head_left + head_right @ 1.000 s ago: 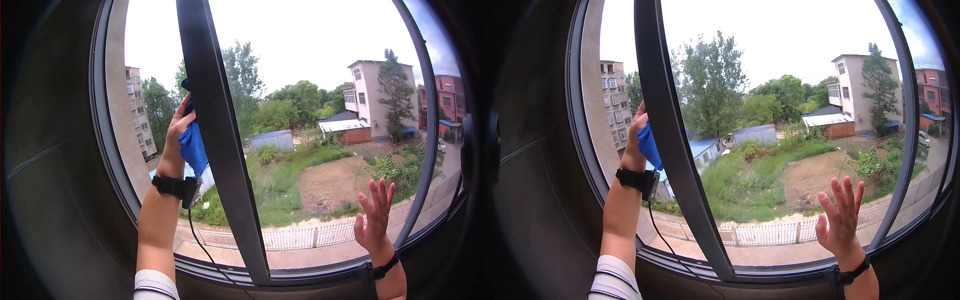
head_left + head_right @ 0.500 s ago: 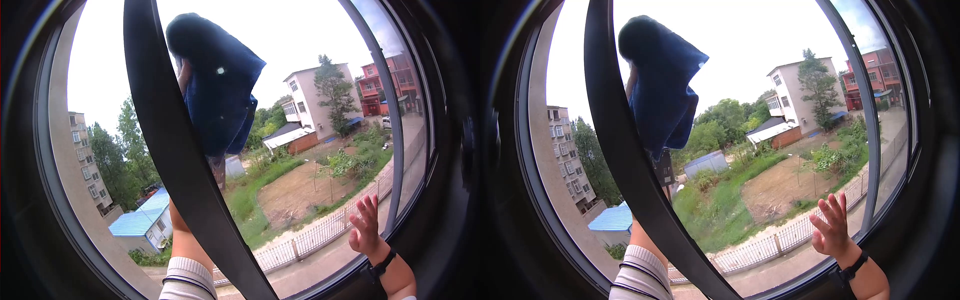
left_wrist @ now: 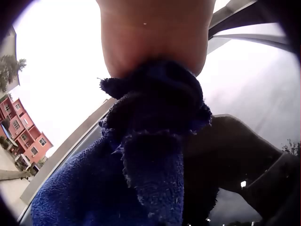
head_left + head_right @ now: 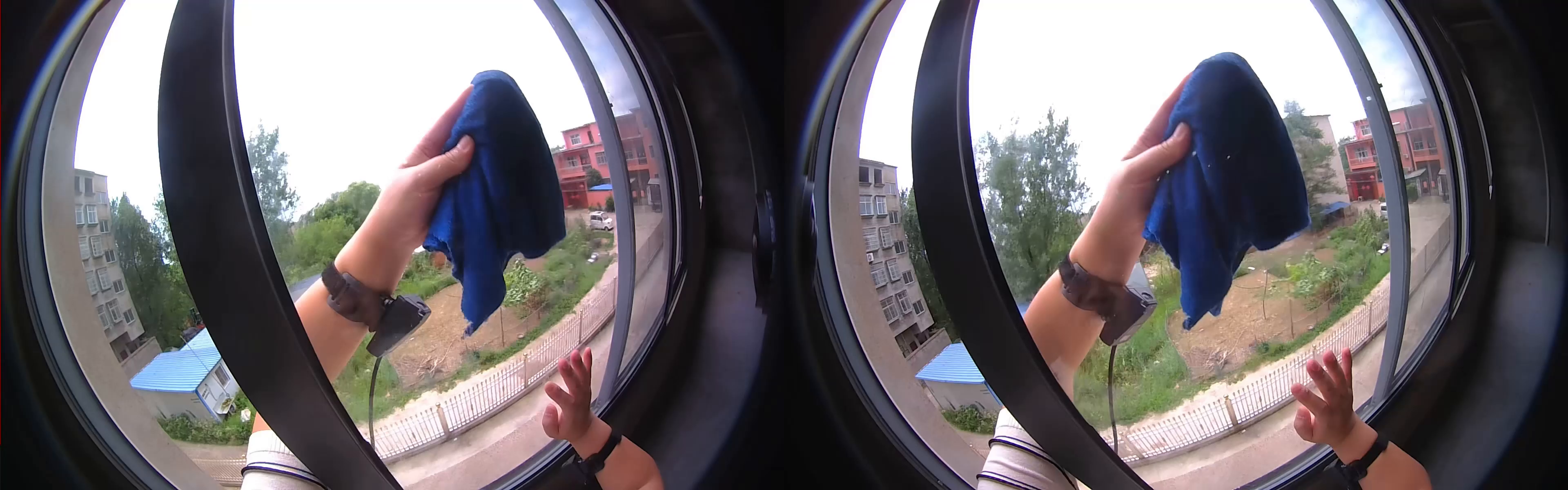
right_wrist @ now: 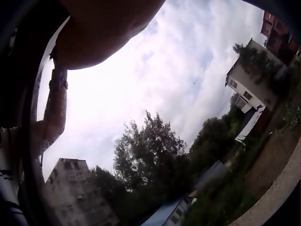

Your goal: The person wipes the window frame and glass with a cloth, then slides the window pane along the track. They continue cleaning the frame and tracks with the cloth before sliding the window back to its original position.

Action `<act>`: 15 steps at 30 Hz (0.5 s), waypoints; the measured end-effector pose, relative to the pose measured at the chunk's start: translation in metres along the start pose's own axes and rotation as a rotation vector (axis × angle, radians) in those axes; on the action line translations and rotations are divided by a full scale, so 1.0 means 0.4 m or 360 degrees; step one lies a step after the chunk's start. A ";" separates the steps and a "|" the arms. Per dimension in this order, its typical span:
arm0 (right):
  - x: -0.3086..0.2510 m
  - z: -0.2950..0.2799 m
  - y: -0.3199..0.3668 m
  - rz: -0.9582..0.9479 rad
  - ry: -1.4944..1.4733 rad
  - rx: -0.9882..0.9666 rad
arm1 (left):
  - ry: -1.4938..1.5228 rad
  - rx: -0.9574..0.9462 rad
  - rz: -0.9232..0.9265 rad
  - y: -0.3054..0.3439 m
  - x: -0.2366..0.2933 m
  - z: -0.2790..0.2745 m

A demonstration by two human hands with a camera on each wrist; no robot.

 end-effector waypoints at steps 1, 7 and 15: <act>0.001 0.002 0.005 0.0004 -0.0010 0.0000 | -0.0057 0.0059 0.0246 -0.046 0.096 -0.031; -0.001 -0.007 0.012 0.0003 -0.0006 0.0014 | -0.0395 -0.0127 0.0521 -0.145 0.351 -0.085; 0.025 -0.023 0.025 -0.0005 0.0034 0.0045 | -0.0057 -0.0558 -0.0921 -0.009 -0.350 0.081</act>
Point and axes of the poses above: each hand's wrist, its own y-axis away from the middle knuckle, its own z-axis out of the palm, x = y × z, the point moved 7 cm from there along -y, towards the middle knuckle, and after that the axes turned 1 degree about -z, right-handed, at the moved point
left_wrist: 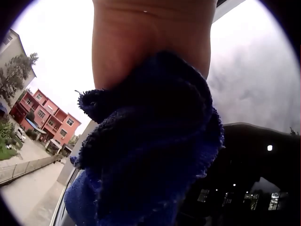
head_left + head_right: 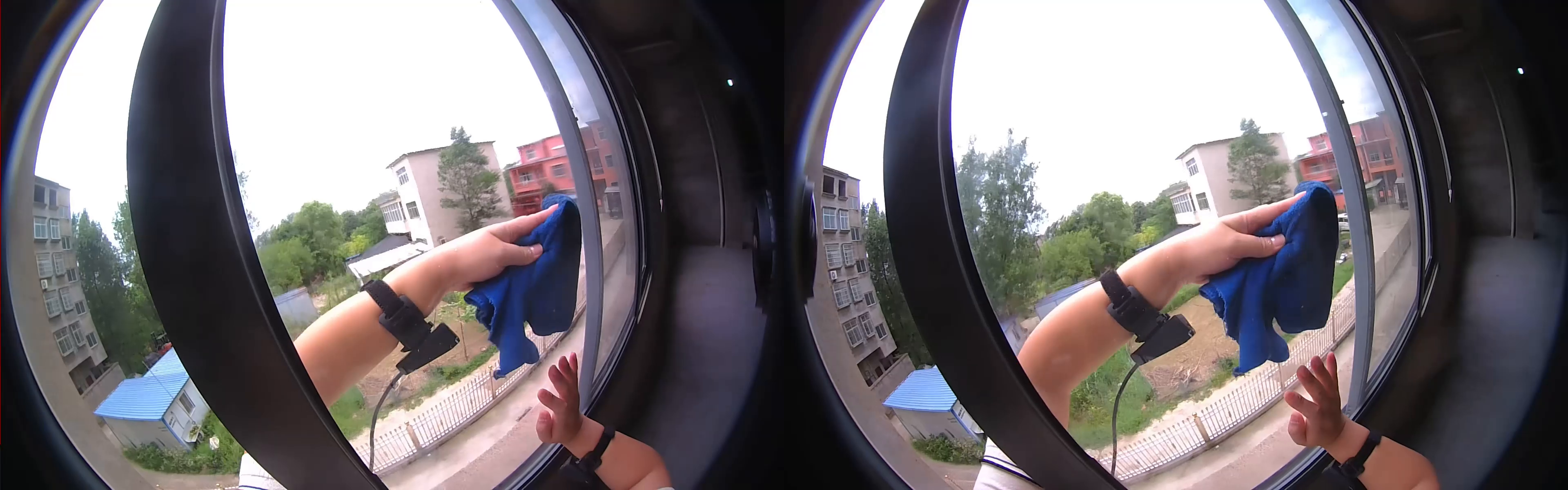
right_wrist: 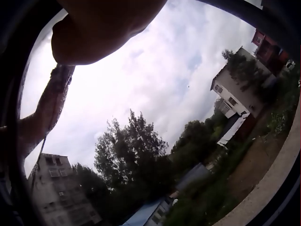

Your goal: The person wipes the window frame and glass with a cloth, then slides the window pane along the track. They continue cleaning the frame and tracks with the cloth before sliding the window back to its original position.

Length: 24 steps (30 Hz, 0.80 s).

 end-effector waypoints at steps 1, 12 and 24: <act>0.001 -0.002 -0.002 -0.0010 0.0009 0.0001 | -0.0042 -0.0008 -0.0024 0.025 -0.046 0.016; -0.039 0.014 -0.055 -0.0065 0.0018 -0.0041 | -0.0158 0.0329 0.0049 0.438 -0.020 0.087; -0.061 -0.039 -0.114 -0.0212 -0.0351 -0.0501 | -0.1195 0.3249 0.0962 1.158 0.365 0.302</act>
Point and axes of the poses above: each hand's wrist, its own y-axis away from the middle knuckle, its own z-axis out of the palm, x = y × z, the point moved 7 cm from there along -y, towards the middle knuckle, and after that the axes turned 1 degree about -z, right-handed, at the moved point
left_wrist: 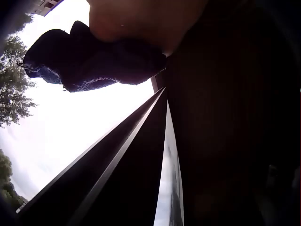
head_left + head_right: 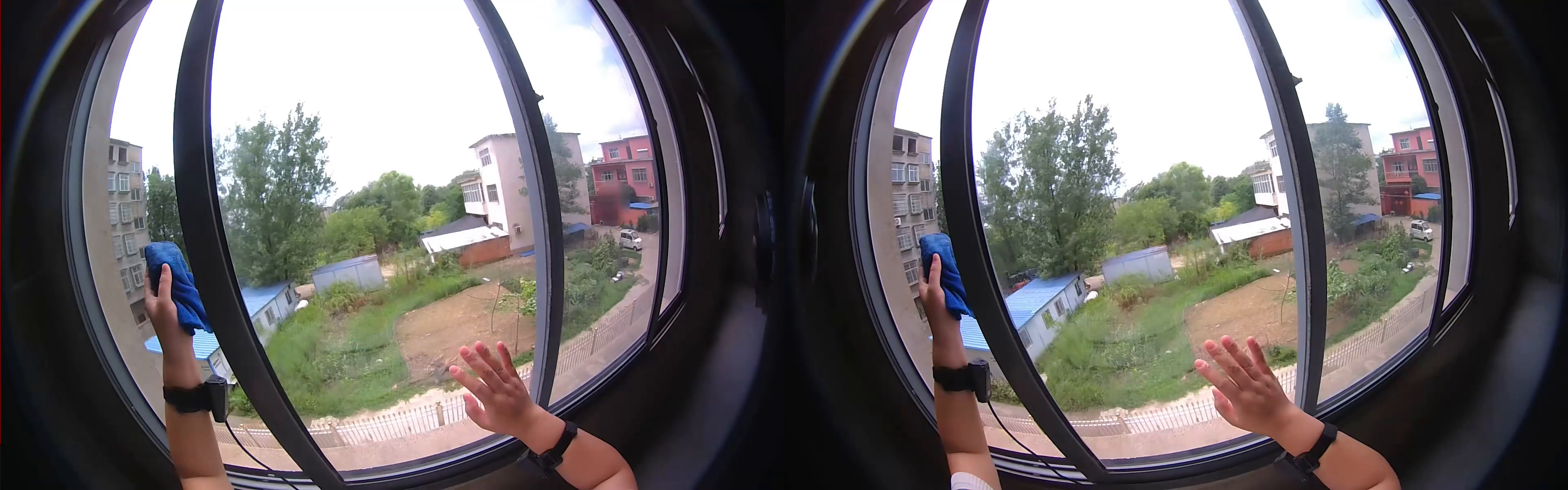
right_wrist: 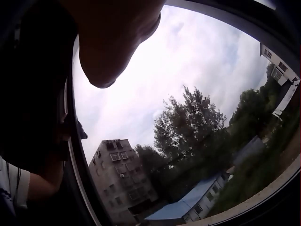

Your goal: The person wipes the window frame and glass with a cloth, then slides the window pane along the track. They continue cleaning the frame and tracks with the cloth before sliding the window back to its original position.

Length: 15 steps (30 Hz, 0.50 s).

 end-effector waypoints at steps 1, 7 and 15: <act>0.000 -0.010 -0.002 -0.0012 0.0030 -0.0020 | -0.0217 0.0050 0.0077 -0.003 0.080 0.002; 0.110 -0.077 0.054 -0.0049 0.0284 -0.0026 | -0.0972 -0.0110 0.0988 0.049 0.352 0.424; 0.214 -0.026 0.094 -0.0005 0.0445 0.0144 | -0.1540 0.0083 0.1334 -0.061 0.367 0.962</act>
Point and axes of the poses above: each hand's wrist, its own y-axis away from the middle knuckle, its own z-axis out of the palm, x = y × z, the point moved 7 cm from there along -y, towards the middle knuckle, and after that the axes turned 1 degree about -z, right-handed, at the moved point
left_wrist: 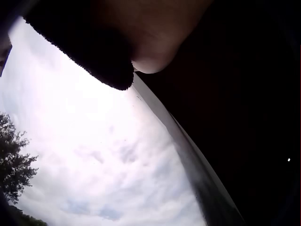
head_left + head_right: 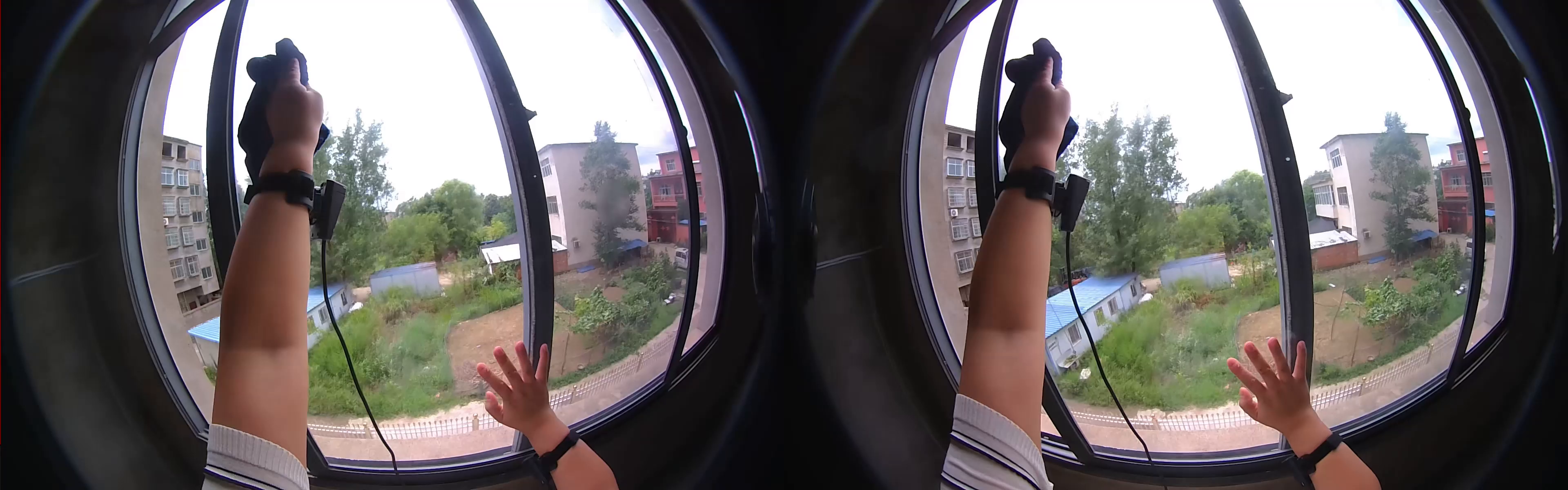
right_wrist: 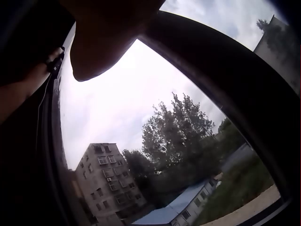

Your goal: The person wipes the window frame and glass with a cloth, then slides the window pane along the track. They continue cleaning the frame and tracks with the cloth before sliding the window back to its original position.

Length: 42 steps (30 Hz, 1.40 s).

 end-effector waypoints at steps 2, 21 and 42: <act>-0.005 0.004 0.005 0.0000 0.0034 0.0017 | 0.0201 -0.0049 0.0288 0.038 0.189 0.053; 0.012 0.011 0.028 -0.0014 0.0014 -0.0033 | -0.0161 -0.0370 -0.0034 -0.172 -0.097 0.090; -0.019 0.016 0.035 -0.0163 -0.0017 -0.0083 | 0.0287 -0.0418 0.0695 0.055 0.487 0.153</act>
Point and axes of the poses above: each hand's wrist, its own y-axis away from the middle knuckle, its own z-axis out of the palm, x = y × z, the point moved 7 cm from there along -y, towards the middle knuckle, and after that the axes turned 1 degree about -z, right-handed, at the moved point
